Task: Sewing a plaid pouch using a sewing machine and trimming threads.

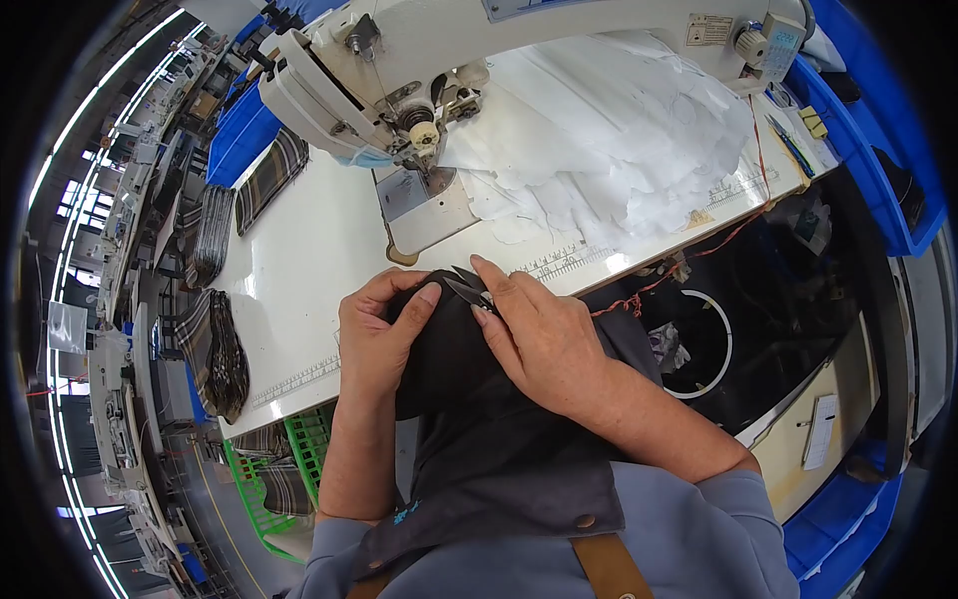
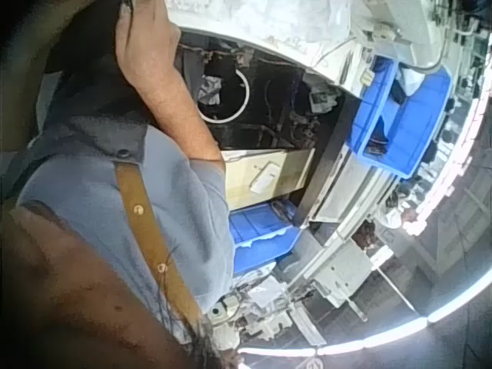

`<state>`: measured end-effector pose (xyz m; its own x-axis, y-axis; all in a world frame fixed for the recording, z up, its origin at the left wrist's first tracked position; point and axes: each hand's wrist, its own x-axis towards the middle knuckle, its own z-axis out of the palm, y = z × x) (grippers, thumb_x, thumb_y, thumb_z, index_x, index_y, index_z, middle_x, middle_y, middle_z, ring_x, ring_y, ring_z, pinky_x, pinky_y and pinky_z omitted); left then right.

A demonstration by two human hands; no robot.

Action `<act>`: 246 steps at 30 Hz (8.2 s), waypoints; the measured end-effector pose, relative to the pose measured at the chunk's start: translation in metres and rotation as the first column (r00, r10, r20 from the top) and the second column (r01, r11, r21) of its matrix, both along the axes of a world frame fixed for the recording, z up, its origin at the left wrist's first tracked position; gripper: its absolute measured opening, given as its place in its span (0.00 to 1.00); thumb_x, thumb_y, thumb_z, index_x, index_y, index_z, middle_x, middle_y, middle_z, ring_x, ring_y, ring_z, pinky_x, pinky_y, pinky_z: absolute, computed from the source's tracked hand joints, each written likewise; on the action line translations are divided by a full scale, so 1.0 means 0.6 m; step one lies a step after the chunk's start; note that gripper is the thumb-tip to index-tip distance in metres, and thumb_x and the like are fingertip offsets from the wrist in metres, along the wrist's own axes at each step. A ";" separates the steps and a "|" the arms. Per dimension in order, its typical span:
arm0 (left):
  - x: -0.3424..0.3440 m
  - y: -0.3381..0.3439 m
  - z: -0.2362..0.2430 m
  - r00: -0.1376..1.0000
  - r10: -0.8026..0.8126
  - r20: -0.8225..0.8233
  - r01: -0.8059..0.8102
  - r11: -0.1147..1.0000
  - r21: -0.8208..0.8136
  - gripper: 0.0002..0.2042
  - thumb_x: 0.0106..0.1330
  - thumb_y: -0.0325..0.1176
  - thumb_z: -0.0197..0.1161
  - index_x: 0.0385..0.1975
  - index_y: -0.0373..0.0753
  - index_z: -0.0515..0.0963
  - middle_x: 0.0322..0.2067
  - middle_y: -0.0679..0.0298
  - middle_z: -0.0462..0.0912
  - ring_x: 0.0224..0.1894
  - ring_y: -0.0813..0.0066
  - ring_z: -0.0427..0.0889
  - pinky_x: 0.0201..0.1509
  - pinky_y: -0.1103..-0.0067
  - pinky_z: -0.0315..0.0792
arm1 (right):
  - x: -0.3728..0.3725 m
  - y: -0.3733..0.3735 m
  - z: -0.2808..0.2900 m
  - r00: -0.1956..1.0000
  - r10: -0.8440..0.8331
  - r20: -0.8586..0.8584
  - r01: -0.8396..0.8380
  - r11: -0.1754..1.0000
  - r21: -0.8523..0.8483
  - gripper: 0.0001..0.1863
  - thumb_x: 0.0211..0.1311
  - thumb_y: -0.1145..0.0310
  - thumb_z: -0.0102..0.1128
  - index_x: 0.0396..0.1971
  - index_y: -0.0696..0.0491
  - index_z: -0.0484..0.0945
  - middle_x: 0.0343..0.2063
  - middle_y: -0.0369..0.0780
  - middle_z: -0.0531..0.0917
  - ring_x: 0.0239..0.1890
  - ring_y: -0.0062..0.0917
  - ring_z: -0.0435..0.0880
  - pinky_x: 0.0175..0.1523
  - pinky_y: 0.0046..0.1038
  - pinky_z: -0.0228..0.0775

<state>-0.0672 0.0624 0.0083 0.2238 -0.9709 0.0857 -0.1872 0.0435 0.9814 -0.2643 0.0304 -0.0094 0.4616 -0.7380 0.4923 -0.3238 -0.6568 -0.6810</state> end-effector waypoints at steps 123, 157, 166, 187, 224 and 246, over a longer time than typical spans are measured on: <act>0.030 -0.058 0.025 0.759 -0.388 0.523 0.371 0.918 0.142 0.07 0.48 0.28 0.67 0.28 0.35 0.80 0.22 0.65 0.80 0.27 0.80 0.78 0.35 0.82 0.71 | -0.010 -0.032 -0.012 0.991 0.071 -0.117 -0.093 0.976 -0.196 0.27 0.48 0.74 0.70 0.53 0.47 0.80 0.44 0.35 0.83 0.28 0.32 0.84 0.31 0.31 0.76; 0.075 0.083 -0.024 0.460 -0.072 0.885 0.467 0.867 -0.172 0.17 0.54 0.26 0.73 0.45 0.40 0.85 0.50 0.63 0.84 0.58 0.65 0.82 0.67 0.62 0.72 | 0.019 -0.025 -0.001 0.876 0.229 -0.425 -0.345 0.913 -0.217 0.24 0.47 0.69 0.70 0.50 0.44 0.84 0.56 0.29 0.84 0.28 0.26 0.83 0.32 0.29 0.74; 0.091 0.061 -0.020 0.618 -0.197 0.761 0.434 0.892 -0.122 0.16 0.57 0.26 0.73 0.47 0.38 0.84 0.54 0.59 0.83 0.61 0.61 0.80 0.69 0.61 0.70 | 0.014 -0.036 0.000 0.876 0.257 -0.409 -0.358 0.914 -0.190 0.19 0.48 0.68 0.71 0.44 0.45 0.83 0.54 0.30 0.84 0.28 0.28 0.83 0.32 0.30 0.74; 0.103 -0.012 -0.016 0.720 -0.235 0.653 0.406 0.906 -0.121 0.09 0.58 0.22 0.71 0.39 0.37 0.85 0.50 0.60 0.82 0.59 0.60 0.82 0.65 0.67 0.74 | 0.015 -0.086 -0.003 0.849 0.238 -0.471 -0.362 0.912 -0.192 0.29 0.45 0.68 0.74 0.52 0.48 0.79 0.50 0.35 0.78 0.26 0.30 0.82 0.29 0.33 0.74; 0.092 0.003 -0.008 0.327 -0.227 0.917 0.347 0.932 0.107 0.41 0.61 0.59 0.65 0.69 0.40 0.65 0.73 0.55 0.59 0.77 0.55 0.53 0.77 0.45 0.36 | 0.027 -0.071 0.008 0.861 0.196 -0.470 -0.358 0.890 -0.283 0.27 0.46 0.71 0.69 0.52 0.49 0.80 0.57 0.33 0.81 0.32 0.27 0.84 0.36 0.31 0.74; 0.035 0.193 0.091 0.570 0.272 0.775 0.438 0.698 -0.567 0.17 0.65 0.54 0.68 0.28 0.46 0.80 0.36 0.68 0.81 0.38 0.71 0.81 0.39 0.73 0.75 | 0.003 -0.057 -0.016 0.949 0.090 -0.304 -0.182 0.940 -0.290 0.22 0.45 0.72 0.69 0.45 0.48 0.81 0.49 0.30 0.83 0.34 0.29 0.84 0.37 0.33 0.72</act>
<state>-0.0459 0.1784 0.0628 -0.3569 -0.5599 0.7477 -0.7703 0.6292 0.1035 -0.2622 -0.0035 -0.0187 0.6997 -0.4893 0.5205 -0.3641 -0.8711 -0.3295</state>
